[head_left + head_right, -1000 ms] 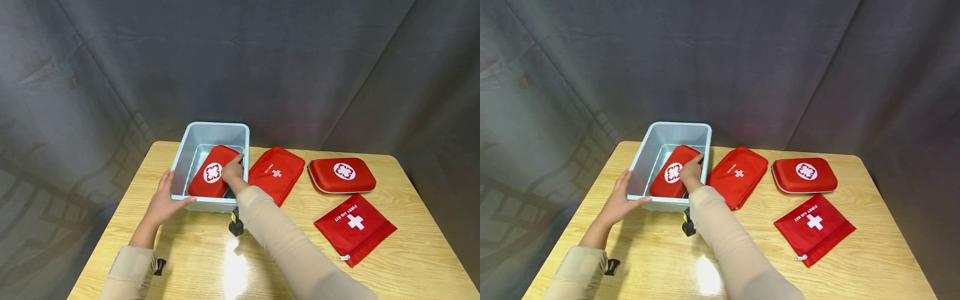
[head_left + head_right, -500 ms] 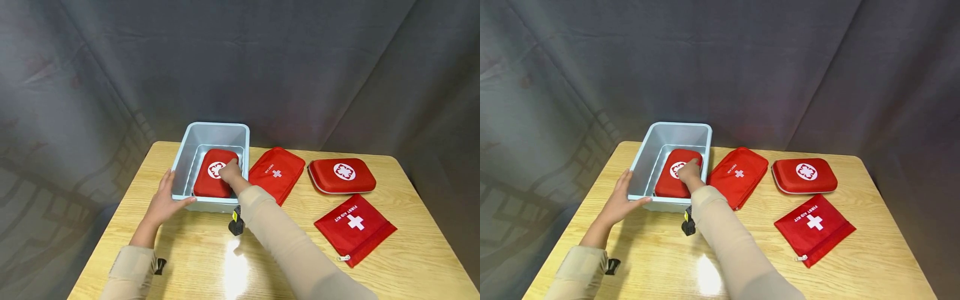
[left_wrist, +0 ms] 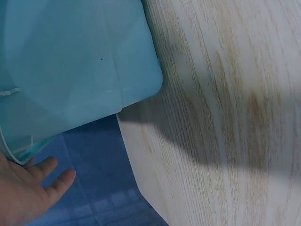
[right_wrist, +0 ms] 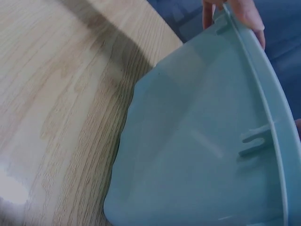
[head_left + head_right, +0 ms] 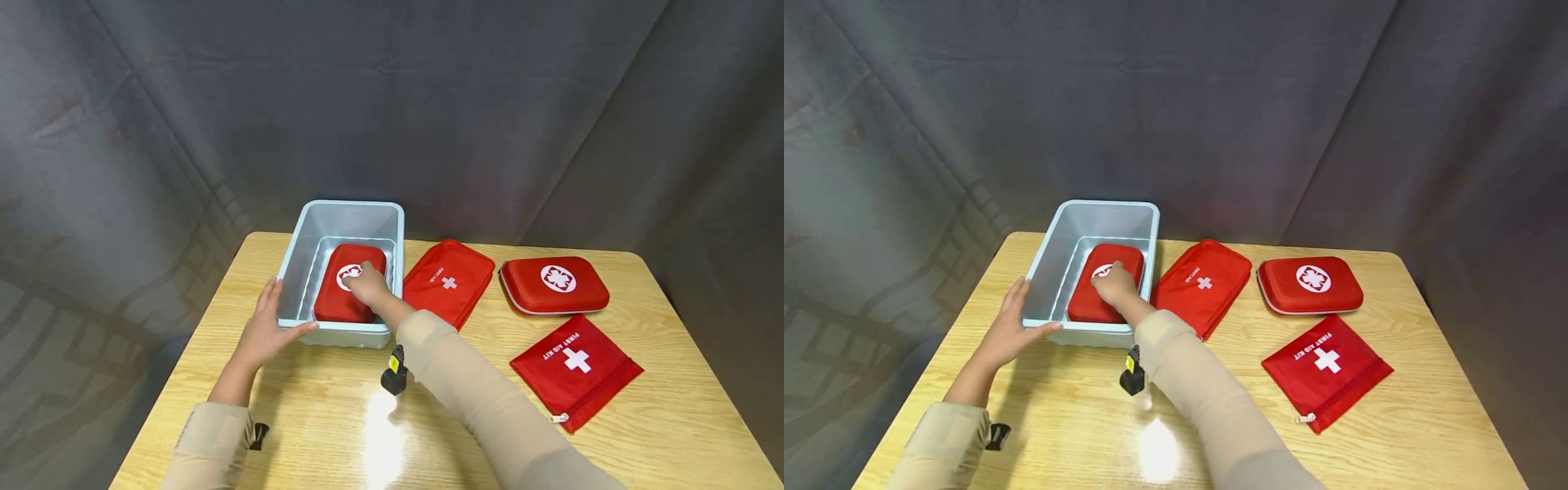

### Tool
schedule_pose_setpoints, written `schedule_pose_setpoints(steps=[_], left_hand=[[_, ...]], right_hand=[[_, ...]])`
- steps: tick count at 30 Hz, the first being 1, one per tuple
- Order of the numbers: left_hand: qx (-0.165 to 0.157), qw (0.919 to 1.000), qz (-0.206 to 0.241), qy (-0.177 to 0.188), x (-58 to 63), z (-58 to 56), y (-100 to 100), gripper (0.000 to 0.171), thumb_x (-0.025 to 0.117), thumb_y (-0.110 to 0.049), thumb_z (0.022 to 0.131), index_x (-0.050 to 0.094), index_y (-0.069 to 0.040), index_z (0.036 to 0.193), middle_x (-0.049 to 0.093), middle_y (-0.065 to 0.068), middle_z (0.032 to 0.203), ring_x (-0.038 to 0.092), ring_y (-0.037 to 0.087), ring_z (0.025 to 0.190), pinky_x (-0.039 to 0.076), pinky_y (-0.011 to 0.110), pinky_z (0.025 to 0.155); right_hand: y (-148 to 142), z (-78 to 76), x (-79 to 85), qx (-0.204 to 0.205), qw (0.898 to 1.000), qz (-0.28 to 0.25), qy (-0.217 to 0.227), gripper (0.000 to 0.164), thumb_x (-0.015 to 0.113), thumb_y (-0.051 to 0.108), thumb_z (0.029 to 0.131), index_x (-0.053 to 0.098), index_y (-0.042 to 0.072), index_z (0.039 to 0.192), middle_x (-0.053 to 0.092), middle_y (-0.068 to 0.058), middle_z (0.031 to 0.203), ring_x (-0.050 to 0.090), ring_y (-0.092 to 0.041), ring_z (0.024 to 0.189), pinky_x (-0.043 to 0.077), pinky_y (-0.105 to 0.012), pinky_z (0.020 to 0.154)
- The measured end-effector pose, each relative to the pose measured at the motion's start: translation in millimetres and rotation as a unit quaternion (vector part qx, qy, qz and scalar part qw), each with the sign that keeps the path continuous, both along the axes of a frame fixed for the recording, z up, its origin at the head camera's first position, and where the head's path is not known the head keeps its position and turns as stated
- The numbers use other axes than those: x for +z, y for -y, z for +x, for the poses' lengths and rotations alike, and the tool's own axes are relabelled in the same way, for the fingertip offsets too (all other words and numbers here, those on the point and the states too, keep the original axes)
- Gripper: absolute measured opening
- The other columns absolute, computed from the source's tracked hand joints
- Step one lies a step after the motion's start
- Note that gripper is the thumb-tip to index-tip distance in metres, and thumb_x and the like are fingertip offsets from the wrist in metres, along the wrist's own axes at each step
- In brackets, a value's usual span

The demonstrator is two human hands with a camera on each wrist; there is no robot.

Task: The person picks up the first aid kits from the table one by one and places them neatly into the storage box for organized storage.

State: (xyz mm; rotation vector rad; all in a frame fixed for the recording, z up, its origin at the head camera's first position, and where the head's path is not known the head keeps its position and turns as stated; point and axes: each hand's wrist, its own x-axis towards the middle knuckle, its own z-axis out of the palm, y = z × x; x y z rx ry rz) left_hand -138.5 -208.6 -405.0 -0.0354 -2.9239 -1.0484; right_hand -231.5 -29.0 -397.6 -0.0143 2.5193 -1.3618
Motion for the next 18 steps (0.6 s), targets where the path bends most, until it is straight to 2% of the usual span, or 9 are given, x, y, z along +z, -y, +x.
schedule_pose_setpoints(steps=[5,10,14,16,18], left_hand=[[0.000,1.0000,0.000,-0.005,-0.8,-0.4,1,0.106,0.066,-0.054,0.064,0.010,-0.005,0.138,0.004,0.008,0.143,0.025,0.040,0.119,0.027,0.056,0.089],[0.001,1.0000,0.003,-0.008,-2.0,-0.2,1,0.106,0.067,-0.053,0.064,0.011,-0.004,0.138,0.005,0.010,0.143,0.025,0.040,0.120,0.028,0.056,0.089],[0.002,1.0000,0.005,-0.008,-2.8,-0.2,1,0.106,0.068,-0.052,0.064,0.010,-0.004,0.138,0.004,0.009,0.143,0.024,0.039,0.120,0.027,0.056,0.089],[0.002,0.9999,0.006,-0.009,-3.1,-0.3,2,0.106,0.068,-0.052,0.064,0.010,-0.004,0.138,0.003,0.009,0.143,0.023,0.039,0.121,0.027,0.056,0.089],[0.001,0.9999,0.007,-0.010,-3.1,-0.2,2,0.106,0.068,-0.052,0.064,0.010,-0.004,0.138,0.003,0.009,0.143,0.023,0.039,0.121,0.027,0.056,0.089]], right_hand=[[-3,5.5,4.6,-0.001,0.999,-0.032,-0.017,0.048,0.054,0.021,0.081,0.040,-0.002,0.122,0.050,-0.015,0.113,0.047,-0.025,0.099,0.038,-0.034,0.085],[-11,10.9,11.7,-0.023,0.992,-0.122,-0.017,0.041,0.052,0.015,0.082,0.044,-0.002,0.118,0.052,-0.015,0.106,0.050,-0.025,0.088,0.043,-0.032,0.075],[-19,14.5,17.7,-0.037,0.975,-0.220,0.001,0.033,0.050,0.010,0.083,0.046,-0.003,0.113,0.053,-0.015,0.099,0.051,-0.023,0.080,0.046,-0.029,0.067],[-23,16.3,20.3,-0.044,0.961,-0.272,0.016,0.031,0.049,0.007,0.083,0.047,-0.004,0.112,0.052,-0.016,0.099,0.051,-0.020,0.079,0.047,-0.029,0.068],[-28,17.6,22.0,-0.050,0.943,-0.326,0.032,0.029,0.047,0.005,0.084,0.046,-0.006,0.111,0.051,-0.017,0.099,0.052,-0.018,0.079,0.047,-0.030,0.071]])
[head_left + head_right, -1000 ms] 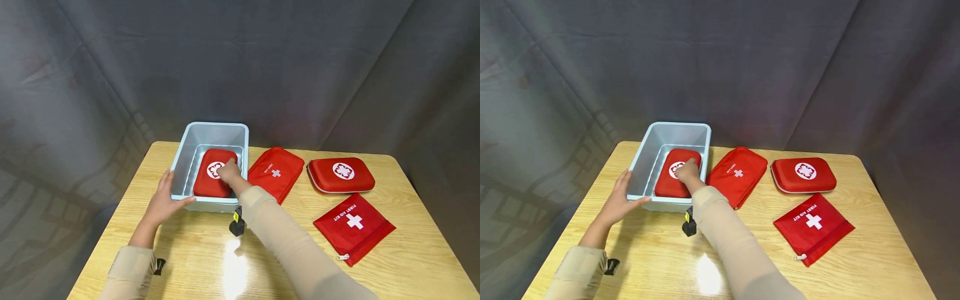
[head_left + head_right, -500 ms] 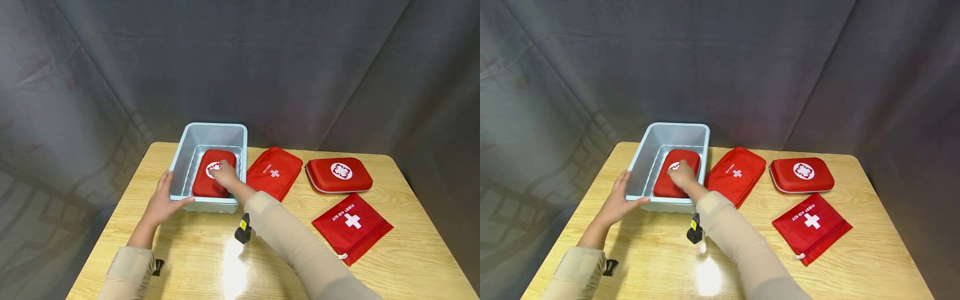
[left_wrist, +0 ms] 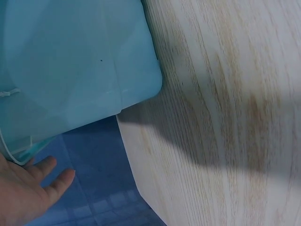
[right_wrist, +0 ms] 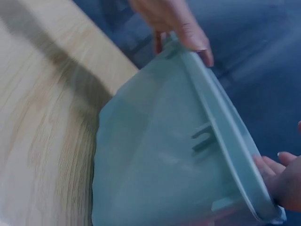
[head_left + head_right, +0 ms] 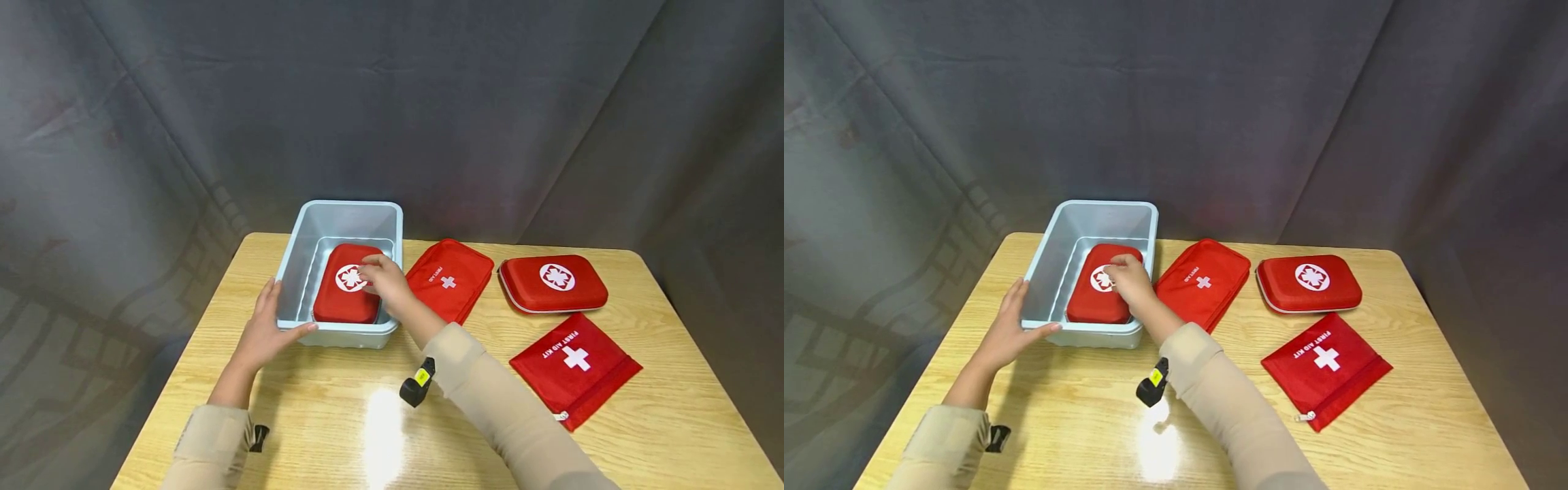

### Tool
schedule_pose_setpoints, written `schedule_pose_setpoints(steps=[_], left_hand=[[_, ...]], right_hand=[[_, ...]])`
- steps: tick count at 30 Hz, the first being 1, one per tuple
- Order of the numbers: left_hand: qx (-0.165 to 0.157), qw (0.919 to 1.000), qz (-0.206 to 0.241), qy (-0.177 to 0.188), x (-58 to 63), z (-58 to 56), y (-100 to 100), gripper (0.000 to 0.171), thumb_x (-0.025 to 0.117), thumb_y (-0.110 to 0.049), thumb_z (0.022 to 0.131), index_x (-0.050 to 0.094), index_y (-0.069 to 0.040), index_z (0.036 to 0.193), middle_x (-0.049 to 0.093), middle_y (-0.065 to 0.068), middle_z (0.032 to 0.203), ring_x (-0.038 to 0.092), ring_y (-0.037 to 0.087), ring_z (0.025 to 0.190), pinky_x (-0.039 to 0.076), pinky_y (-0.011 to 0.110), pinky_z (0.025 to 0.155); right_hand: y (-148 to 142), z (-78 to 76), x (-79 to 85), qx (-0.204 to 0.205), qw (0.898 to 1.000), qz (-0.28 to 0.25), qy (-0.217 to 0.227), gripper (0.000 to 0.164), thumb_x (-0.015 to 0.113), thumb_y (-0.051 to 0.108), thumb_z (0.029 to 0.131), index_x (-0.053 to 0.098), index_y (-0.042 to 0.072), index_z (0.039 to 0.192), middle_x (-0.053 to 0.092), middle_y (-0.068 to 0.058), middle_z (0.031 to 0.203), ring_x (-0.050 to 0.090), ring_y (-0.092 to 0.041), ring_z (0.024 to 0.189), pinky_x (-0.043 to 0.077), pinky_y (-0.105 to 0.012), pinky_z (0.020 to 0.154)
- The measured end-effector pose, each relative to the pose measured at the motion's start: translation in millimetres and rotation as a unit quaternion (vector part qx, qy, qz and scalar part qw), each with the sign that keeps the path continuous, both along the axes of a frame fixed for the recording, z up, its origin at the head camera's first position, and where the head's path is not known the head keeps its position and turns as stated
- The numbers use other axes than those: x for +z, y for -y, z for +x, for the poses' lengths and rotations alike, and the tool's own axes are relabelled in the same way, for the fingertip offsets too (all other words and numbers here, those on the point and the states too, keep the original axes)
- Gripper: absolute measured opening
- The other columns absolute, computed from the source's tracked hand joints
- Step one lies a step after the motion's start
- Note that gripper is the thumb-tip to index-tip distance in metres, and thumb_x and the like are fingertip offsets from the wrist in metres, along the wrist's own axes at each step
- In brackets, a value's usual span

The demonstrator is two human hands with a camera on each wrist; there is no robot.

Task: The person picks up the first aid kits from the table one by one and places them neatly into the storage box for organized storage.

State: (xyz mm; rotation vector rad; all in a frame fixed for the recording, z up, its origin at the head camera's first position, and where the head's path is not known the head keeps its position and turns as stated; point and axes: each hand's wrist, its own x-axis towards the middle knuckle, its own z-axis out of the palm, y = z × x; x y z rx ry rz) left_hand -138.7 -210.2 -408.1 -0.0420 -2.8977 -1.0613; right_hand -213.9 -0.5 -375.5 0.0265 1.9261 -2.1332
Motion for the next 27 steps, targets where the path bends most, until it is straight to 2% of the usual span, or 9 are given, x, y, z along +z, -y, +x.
schedule_pose_setpoints(steps=[4,8,12,18,24,27], left_hand=[[0.000,1.0000,0.002,-0.005,0.5,0.2,0,0.105,0.068,-0.051,0.064,0.010,-0.003,0.138,0.003,0.010,0.143,0.022,0.040,0.121,0.026,0.057,0.089],[0.000,1.0000,0.003,-0.006,0.3,0.4,1,0.105,0.068,-0.050,0.064,0.010,-0.003,0.138,0.003,0.010,0.143,0.021,0.039,0.121,0.026,0.056,0.090],[-0.001,1.0000,0.004,-0.004,0.0,0.5,1,0.105,0.068,-0.050,0.065,0.009,-0.003,0.138,0.002,0.010,0.143,0.021,0.040,0.121,0.026,0.057,0.089],[-0.002,1.0000,0.006,-0.005,-0.7,0.2,0,0.105,0.068,-0.049,0.065,0.009,-0.003,0.138,0.002,0.011,0.143,0.021,0.040,0.121,0.026,0.057,0.089],[-0.003,0.9999,0.010,-0.006,-1.8,0.0,0,0.105,0.069,-0.048,0.065,0.010,-0.002,0.138,0.003,0.011,0.143,0.020,0.039,0.122,0.026,0.057,0.090],[-0.003,0.9999,0.012,-0.007,-2.5,0.2,0,0.105,0.069,-0.048,0.065,0.010,-0.003,0.138,0.003,0.011,0.143,0.019,0.039,0.122,0.025,0.057,0.090]], right_hand=[[-11,1.3,2.5,-0.001,0.995,-0.099,0.027,0.025,0.044,0.004,0.086,0.045,-0.006,0.109,0.053,-0.016,0.097,0.055,-0.019,0.079,0.044,-0.040,0.079],[-21,2.0,2.7,0.007,0.988,-0.148,0.033,0.026,0.042,0.005,0.087,0.044,-0.007,0.111,0.052,-0.022,0.104,0.056,-0.027,0.087,0.039,-0.045,0.083],[-30,3.2,1.7,0.010,0.987,-0.159,0.024,0.028,0.042,0.007,0.088,0.042,-0.007,0.113,0.049,-0.024,0.110,0.053,-0.033,0.096,0.041,-0.043,0.082],[-40,4.4,-1.7,0.003,0.982,-0.186,0.019,0.028,0.042,0.008,0.089,0.042,-0.006,0.113,0.052,-0.019,0.107,0.044,-0.042,0.106,0.043,-0.039,0.080],[-50,4.5,-6.9,0.003,0.980,-0.196,0.017,0.031,0.041,0.009,0.089,0.040,-0.008,0.116,0.050,-0.024,0.110,0.055,-0.031,0.091,0.044,-0.039,0.079],[-54,6.3,-7.1,0.002,0.981,-0.192,0.013,0.035,0.041,0.008,0.090,0.036,-0.010,0.119,0.050,-0.023,0.110,0.056,-0.030,0.091,0.044,-0.039,0.079]])
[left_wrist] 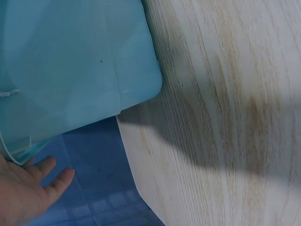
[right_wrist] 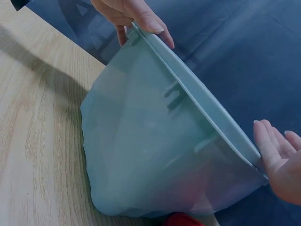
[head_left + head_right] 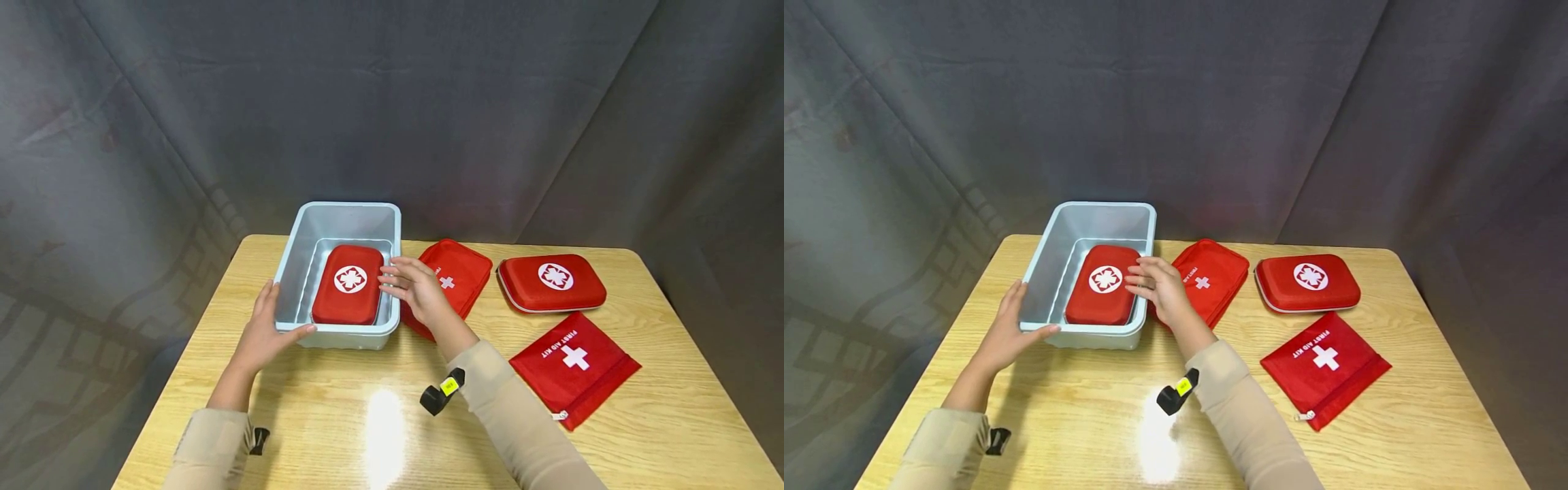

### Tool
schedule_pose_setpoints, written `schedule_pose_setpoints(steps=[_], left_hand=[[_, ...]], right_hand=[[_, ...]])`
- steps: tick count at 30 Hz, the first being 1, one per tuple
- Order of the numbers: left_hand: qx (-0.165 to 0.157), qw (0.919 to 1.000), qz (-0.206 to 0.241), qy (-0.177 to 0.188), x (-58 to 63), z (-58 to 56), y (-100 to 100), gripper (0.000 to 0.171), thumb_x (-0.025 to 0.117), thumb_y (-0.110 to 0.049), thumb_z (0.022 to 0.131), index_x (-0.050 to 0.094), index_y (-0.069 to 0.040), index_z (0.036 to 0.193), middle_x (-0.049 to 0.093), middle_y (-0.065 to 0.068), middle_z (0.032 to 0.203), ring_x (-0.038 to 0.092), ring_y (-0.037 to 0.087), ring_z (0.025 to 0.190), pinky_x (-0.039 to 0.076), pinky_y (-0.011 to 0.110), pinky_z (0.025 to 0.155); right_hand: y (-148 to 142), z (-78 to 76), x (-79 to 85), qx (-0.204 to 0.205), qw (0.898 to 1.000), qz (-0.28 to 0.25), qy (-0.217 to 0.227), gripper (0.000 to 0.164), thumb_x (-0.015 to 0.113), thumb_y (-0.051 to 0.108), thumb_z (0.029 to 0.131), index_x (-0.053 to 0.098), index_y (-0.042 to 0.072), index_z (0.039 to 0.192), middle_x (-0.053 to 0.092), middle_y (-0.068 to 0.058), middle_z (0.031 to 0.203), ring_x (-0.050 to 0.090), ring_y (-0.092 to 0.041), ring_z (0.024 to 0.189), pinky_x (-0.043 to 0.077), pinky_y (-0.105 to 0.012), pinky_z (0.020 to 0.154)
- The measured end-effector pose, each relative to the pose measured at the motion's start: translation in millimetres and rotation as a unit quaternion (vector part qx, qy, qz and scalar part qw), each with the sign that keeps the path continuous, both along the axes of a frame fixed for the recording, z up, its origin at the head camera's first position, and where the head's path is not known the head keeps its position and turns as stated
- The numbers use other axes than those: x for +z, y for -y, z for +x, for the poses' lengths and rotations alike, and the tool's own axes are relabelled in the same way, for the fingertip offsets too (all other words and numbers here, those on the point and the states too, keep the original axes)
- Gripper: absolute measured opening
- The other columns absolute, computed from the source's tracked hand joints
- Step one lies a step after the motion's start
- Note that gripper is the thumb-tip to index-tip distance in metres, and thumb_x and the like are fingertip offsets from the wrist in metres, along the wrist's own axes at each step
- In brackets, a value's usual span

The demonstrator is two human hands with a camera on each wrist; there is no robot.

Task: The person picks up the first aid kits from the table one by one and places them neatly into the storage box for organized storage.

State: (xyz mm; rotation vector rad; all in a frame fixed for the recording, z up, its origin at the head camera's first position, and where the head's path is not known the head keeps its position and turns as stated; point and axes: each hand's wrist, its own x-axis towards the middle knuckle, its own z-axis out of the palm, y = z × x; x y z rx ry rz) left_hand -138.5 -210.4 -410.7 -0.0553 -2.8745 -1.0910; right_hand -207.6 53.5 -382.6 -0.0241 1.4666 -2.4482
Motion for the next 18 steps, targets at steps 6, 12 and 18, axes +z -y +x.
schedule_pose_setpoints(steps=[6,12,18], left_hand=[[-0.002,1.0000,0.008,0.002,-0.6,1.5,-2,0.105,0.069,-0.048,0.065,0.010,-0.002,0.138,0.002,0.011,0.143,0.019,0.039,0.122,0.025,0.057,0.090],[-0.001,1.0000,0.006,-0.001,0.1,1.8,-2,0.104,0.069,-0.048,0.065,0.010,-0.002,0.138,0.002,0.011,0.143,0.019,0.039,0.122,0.025,0.057,0.090],[0.000,1.0000,0.007,0.000,1.0,0.9,-1,0.105,0.070,-0.048,0.064,0.011,-0.002,0.138,0.003,0.010,0.143,0.020,0.039,0.122,0.025,0.056,0.090]], right_hand=[[-13,2.4,-4.2,-0.007,1.000,0.002,-0.002,0.037,0.038,0.008,0.090,0.033,-0.011,0.121,0.044,-0.029,0.116,0.052,-0.035,0.097,0.045,-0.039,0.078],[-23,2.5,-11.3,-0.020,0.999,-0.023,0.008,0.025,0.037,0.008,0.090,0.040,-0.006,0.111,0.045,-0.030,0.113,0.058,-0.025,0.082,0.043,-0.042,0.080],[-30,4.2,-16.7,-0.013,1.000,-0.021,-0.004,0.026,0.036,0.008,0.090,0.039,-0.007,0.111,0.059,-0.010,0.094,0.057,-0.029,0.087,0.040,-0.045,0.083]])
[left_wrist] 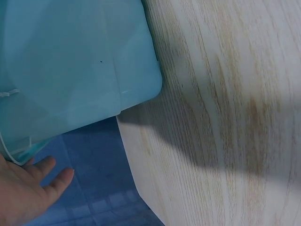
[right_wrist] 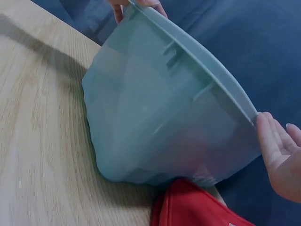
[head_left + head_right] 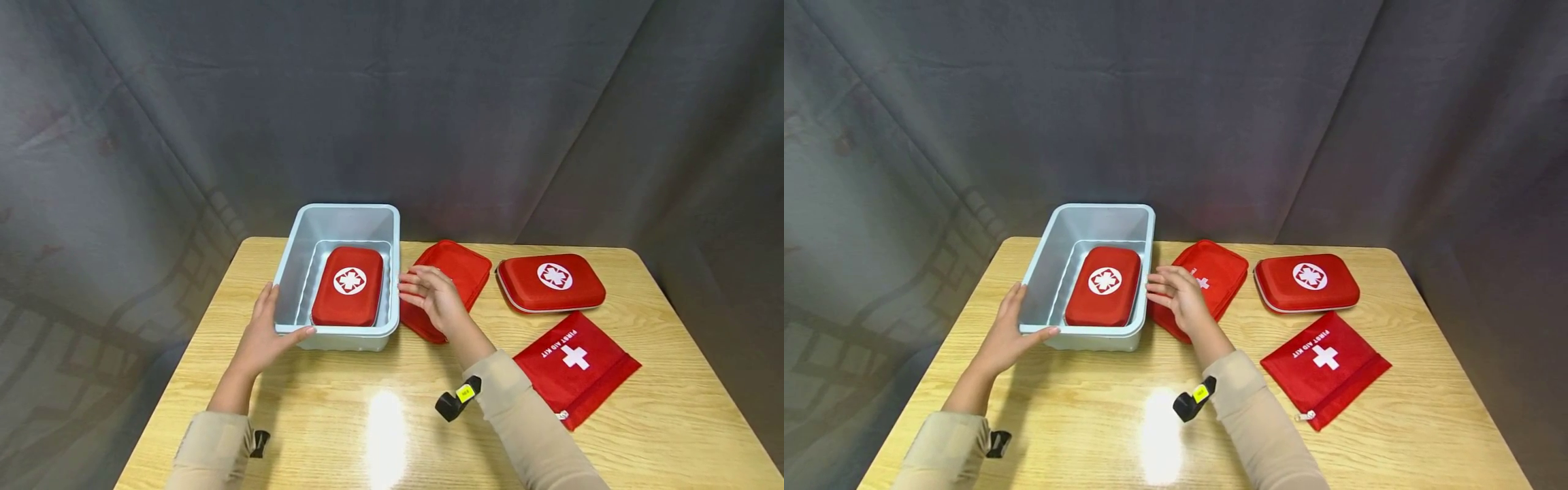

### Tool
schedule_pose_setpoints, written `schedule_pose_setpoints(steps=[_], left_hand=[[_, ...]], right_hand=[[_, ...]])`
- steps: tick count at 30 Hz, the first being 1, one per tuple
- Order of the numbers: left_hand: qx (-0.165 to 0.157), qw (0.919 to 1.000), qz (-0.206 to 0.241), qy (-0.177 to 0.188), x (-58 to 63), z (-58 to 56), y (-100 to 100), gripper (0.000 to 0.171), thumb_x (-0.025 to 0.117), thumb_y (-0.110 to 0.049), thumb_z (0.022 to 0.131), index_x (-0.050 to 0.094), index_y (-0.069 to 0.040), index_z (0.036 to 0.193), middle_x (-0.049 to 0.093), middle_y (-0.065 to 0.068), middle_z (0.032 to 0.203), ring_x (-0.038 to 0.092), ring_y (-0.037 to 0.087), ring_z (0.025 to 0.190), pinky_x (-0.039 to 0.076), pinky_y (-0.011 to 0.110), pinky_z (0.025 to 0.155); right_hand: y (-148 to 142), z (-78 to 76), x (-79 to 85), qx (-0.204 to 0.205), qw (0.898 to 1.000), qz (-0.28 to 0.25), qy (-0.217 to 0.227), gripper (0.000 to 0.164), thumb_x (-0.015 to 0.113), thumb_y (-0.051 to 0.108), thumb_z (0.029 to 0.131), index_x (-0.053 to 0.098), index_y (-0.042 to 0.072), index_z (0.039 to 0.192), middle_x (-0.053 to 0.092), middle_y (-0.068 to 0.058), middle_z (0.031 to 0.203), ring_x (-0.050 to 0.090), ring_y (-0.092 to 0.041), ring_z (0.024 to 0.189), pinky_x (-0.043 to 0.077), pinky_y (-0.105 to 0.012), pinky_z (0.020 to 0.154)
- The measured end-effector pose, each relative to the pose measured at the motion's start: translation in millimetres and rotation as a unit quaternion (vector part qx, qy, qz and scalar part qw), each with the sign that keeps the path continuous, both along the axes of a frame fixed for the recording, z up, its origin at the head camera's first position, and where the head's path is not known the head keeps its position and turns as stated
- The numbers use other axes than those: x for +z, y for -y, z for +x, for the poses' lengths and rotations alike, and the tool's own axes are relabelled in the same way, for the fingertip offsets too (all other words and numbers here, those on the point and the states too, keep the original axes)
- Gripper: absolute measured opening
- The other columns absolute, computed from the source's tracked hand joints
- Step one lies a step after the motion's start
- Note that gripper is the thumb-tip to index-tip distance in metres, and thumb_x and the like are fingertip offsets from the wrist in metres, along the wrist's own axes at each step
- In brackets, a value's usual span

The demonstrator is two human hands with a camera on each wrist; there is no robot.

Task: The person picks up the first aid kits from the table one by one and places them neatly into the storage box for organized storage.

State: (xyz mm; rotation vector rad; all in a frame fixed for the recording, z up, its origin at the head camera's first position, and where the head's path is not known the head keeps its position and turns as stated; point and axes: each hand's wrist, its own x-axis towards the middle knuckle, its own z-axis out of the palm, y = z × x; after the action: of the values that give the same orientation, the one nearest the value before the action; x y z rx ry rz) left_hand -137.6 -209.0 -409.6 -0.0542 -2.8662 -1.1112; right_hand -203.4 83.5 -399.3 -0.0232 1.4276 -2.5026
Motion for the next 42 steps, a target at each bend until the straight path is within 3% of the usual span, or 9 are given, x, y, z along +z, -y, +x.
schedule_pose_setpoints(steps=[3,10,24,34,42], left_hand=[[-0.001,1.0000,-0.001,0.000,0.2,0.1,0,0.105,0.070,-0.047,0.064,0.011,-0.002,0.138,0.003,0.011,0.142,0.020,0.039,0.122,0.025,0.057,0.090],[-0.002,1.0000,-0.010,0.000,0.5,0.5,0,0.103,0.069,-0.046,0.066,0.010,-0.001,0.138,0.002,0.011,0.143,0.019,0.040,0.122,0.024,0.057,0.090],[-0.002,1.0000,-0.008,-0.003,-0.3,0.4,0,0.102,0.069,-0.045,0.067,0.010,-0.001,0.138,0.002,0.011,0.143,0.019,0.039,0.122,0.024,0.057,0.090],[-0.003,1.0000,-0.003,-0.002,0.3,0.1,0,0.102,0.069,-0.045,0.066,0.010,-0.002,0.138,0.002,0.011,0.143,0.019,0.039,0.122,0.024,0.056,0.091],[-0.002,1.0000,-0.001,-0.003,0.9,0.9,-1,0.102,0.070,-0.044,0.066,0.011,-0.001,0.137,0.003,0.012,0.142,0.019,0.039,0.123,0.024,0.056,0.091]], right_hand=[[-3,1.0,-2.2,0.001,1.000,0.008,-0.004,0.026,0.037,0.008,0.090,0.041,-0.007,0.111,0.059,-0.010,0.095,0.055,-0.032,0.091,0.041,-0.044,0.082],[-9,3.4,-10.0,-0.002,1.000,0.025,0.007,0.027,0.037,0.010,0.090,0.043,-0.007,0.110,0.048,-0.027,0.113,0.057,-0.029,0.087,0.044,-0.043,0.078],[-22,8.7,-27.3,-0.018,0.998,0.048,0.029,0.019,0.037,0.008,0.091,0.047,0.000,0.104,0.039,-0.032,0.120,0.055,-0.032,0.091,0.043,-0.044,0.080],[-39,13.8,-39.2,-0.035,0.996,0.064,0.045,0.032,0.035,0.009,0.092,0.034,-0.010,0.118,0.051,-0.019,0.107,0.056,-0.028,0.090,0.043,-0.043,0.080],[-52,17.5,-43.7,-0.054,0.995,0.059,0.054,0.017,0.037,0.008,0.091,0.043,0.000,0.104,0.057,-0.009,0.094,0.056,-0.025,0.088,0.043,-0.043,0.080]])
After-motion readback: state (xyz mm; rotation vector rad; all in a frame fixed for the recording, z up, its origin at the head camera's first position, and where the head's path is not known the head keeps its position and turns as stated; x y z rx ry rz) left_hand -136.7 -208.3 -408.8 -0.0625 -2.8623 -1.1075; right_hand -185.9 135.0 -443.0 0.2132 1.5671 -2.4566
